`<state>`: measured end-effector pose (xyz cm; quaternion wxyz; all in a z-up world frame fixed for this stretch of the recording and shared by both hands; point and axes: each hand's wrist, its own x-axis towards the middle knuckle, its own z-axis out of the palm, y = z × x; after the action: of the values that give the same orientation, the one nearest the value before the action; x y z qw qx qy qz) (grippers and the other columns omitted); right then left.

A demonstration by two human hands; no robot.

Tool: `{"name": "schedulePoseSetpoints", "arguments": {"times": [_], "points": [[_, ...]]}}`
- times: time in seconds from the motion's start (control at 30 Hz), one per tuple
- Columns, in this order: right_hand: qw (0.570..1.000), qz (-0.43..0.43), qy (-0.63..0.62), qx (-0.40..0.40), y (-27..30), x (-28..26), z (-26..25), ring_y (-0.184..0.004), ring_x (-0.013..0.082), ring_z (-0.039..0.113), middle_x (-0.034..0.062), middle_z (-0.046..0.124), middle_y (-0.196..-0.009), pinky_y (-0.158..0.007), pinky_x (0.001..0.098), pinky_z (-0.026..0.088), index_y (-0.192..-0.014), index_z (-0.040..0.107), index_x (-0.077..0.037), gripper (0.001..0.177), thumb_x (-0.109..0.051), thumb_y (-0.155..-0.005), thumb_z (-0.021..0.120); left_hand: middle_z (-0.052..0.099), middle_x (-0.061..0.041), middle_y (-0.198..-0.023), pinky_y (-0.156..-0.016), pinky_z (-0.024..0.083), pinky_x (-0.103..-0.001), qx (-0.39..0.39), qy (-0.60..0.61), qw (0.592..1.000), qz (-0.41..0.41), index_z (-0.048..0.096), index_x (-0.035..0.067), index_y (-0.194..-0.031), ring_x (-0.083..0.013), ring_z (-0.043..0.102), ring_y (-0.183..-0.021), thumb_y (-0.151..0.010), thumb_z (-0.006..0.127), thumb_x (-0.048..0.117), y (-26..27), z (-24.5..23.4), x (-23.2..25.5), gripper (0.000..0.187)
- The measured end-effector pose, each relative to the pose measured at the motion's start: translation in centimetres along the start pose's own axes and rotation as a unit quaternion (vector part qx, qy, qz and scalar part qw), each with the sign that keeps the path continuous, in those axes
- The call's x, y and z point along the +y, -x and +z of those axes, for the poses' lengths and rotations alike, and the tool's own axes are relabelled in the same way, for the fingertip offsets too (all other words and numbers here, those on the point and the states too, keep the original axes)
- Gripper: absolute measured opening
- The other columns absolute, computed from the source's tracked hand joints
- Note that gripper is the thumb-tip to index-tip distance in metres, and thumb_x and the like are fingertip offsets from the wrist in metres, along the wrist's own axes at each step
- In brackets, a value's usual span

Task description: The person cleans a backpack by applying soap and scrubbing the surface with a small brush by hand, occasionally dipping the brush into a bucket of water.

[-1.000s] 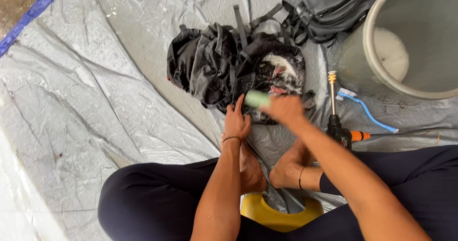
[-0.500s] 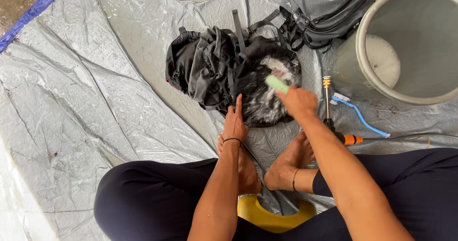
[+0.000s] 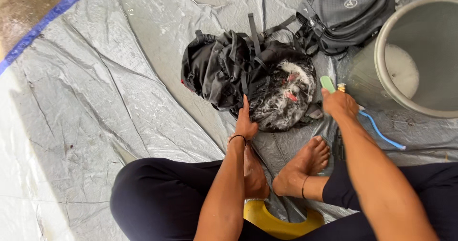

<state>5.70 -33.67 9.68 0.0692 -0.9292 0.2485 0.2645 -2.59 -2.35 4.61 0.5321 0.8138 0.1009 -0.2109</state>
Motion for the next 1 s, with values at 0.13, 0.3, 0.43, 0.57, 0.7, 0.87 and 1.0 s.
{"name": "schedulePoseSetpoints", "arguments": {"times": [0.13,0.3,0.43,0.57,0.7,0.87,1.0], "points": [[0.997,-0.074,0.019,-0.021,7.7,-2.7,2.2,-0.129,0.0478,0.071,0.0312,0.077,-0.13,-0.103,0.0604,0.056,-0.131,0.075,0.005,0.09,-0.072,-0.114,0.031,0.04,-0.013,-0.167,-0.12,0.038,-0.059,0.006,0.168,0.98,-0.103,0.017,0.046,-0.177,-0.0439,0.034,-0.159,-0.095,0.063,0.024,-0.4,-0.4,0.2,0.097],[0.945,-0.304,0.083,-0.085,13.7,-7.0,5.3,-0.106,0.0503,0.078,0.0316,0.08,-0.108,-0.091,0.062,0.06,-0.111,0.071,0.003,0.075,-0.064,-0.107,0.037,0.031,-0.016,-0.177,-0.128,0.032,-0.057,0.023,0.174,0.981,-0.086,0.022,0.042,-0.176,-0.0465,0.024,-0.163,-0.104,0.041,-0.01,0.9,-0.8,1.9,0.091],[0.933,-0.286,0.216,0.027,7.0,-6.3,4.7,-0.077,0.0291,0.082,0.0114,0.077,-0.083,-0.068,0.0387,0.067,-0.116,0.067,-0.008,0.072,-0.073,-0.112,0.035,0.033,-0.009,-0.179,-0.12,0.043,-0.053,0.024,0.198,0.976,-0.089,0.028,0.044,-0.174,-0.0434,0.034,-0.16,-0.103,0.045,-0.011,-0.5,-0.5,0.5,0.092],[0.991,-0.123,-0.052,0.004,8.9,-9.6,6.7,-0.097,0.0463,0.079,0.0259,0.079,-0.099,-0.077,0.0589,0.063,-0.116,0.071,-0.001,0.078,-0.069,-0.114,0.032,0.035,-0.004,-0.178,-0.111,0.04,-0.054,-0.003,0.171,0.981,-0.093,0.027,0.044,-0.173,-0.0386,0.038,-0.15,-0.103,0.046,-0.012,0.6,-0.9,0.8,0.092],[0.948,-0.305,-0.001,-0.089,14.0,-11.9,8.3,-0.098,0.0461,0.081,0.0271,0.08,-0.099,-0.08,0.0592,0.065,-0.113,0.073,-0.001,0.068,-0.06,-0.111,0.039,0.049,-0.007,-0.169,-0.125,0.041,-0.06,0.022,0.201,0.974,-0.1,0.047,0.03,-0.168,-0.0363,0.036,-0.16,-0.095,0.053,-0.014,-1.3,-0.5,-0.5,0.085],[0.964,-0.256,0.043,0.051,8.0,-11.2,2.7,-0.089,0.0434,0.081,0.0227,0.08,-0.089,-0.075,0.0556,0.063,-0.105,0.075,-0.002,0.058,-0.054,-0.112,0.049,0.032,-0.013,-0.178,-0.133,0.02,-0.064,0.0,0.204,0.978,-0.045,0.026,0.029,-0.175,-0.0446,0.013,-0.166,-0.103,0.048,-0.017,-1.2,-0.1,0.0,0.089],[0.95,-0.285,0.097,0.081,5.1,-8.8,3.0,-0.086,0.0403,0.082,0.0209,0.08,-0.087,-0.073,0.0552,0.063,-0.105,0.075,-0.003,0.073,-0.067,-0.11,0.04,0.03,-0.01,-0.179,-0.134,0.021,-0.061,-0.029,0.175,0.982,-0.059,0.021,0.032,-0.176,-0.0416,0.013,-0.166,-0.104,0.043,-0.017,-1.0,0.2,-1.7,0.091]]}}
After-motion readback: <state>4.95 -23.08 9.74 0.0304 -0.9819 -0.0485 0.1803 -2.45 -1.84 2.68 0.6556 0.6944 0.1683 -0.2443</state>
